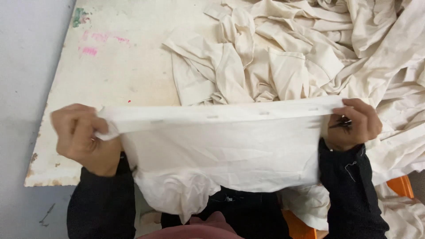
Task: Trimming excess threads from white garments using thread nippers in a factory setting.
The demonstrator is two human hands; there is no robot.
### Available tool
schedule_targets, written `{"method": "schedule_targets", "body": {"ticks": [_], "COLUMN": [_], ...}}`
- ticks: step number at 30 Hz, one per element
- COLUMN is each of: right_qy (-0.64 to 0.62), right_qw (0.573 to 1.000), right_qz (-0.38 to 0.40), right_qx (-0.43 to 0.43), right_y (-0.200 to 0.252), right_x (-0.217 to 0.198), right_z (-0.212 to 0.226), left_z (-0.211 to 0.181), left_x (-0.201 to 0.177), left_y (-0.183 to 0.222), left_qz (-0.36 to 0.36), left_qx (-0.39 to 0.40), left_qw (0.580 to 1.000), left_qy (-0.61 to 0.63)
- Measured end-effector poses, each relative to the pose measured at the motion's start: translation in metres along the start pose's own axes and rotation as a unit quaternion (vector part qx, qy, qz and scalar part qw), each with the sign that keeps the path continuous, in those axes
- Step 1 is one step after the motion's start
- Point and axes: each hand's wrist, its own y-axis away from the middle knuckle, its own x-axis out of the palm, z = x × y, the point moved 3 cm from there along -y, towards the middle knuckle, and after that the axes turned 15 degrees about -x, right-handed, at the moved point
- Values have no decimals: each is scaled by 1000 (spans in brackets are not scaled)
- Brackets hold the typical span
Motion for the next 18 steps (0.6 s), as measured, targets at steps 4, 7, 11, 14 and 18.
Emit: {"method": "schedule_targets", "body": {"ticks": [4,7,11,14,18], "right_qy": [38,35,83,93,105], "right_qw": [998,999,994,993,979], "right_qz": [0,-6,-33,-43,-108], "right_qx": [-48,33,66,59,138], "right_y": [5,27,47,29,52], "right_x": [9,4,-10,-11,-24], "right_z": [-10,-26,-25,-14,-17], "left_z": [35,20,41,77,130], "left_x": [1,4,3,3,-5], "left_y": [-22,-42,-25,-6,23], "left_qz": [-209,-304,-256,-242,-199], "left_qx": [126,58,3,11,-80], "left_qw": [969,949,966,966,972], "left_qy": [-21,-57,-36,-93,-96]}}
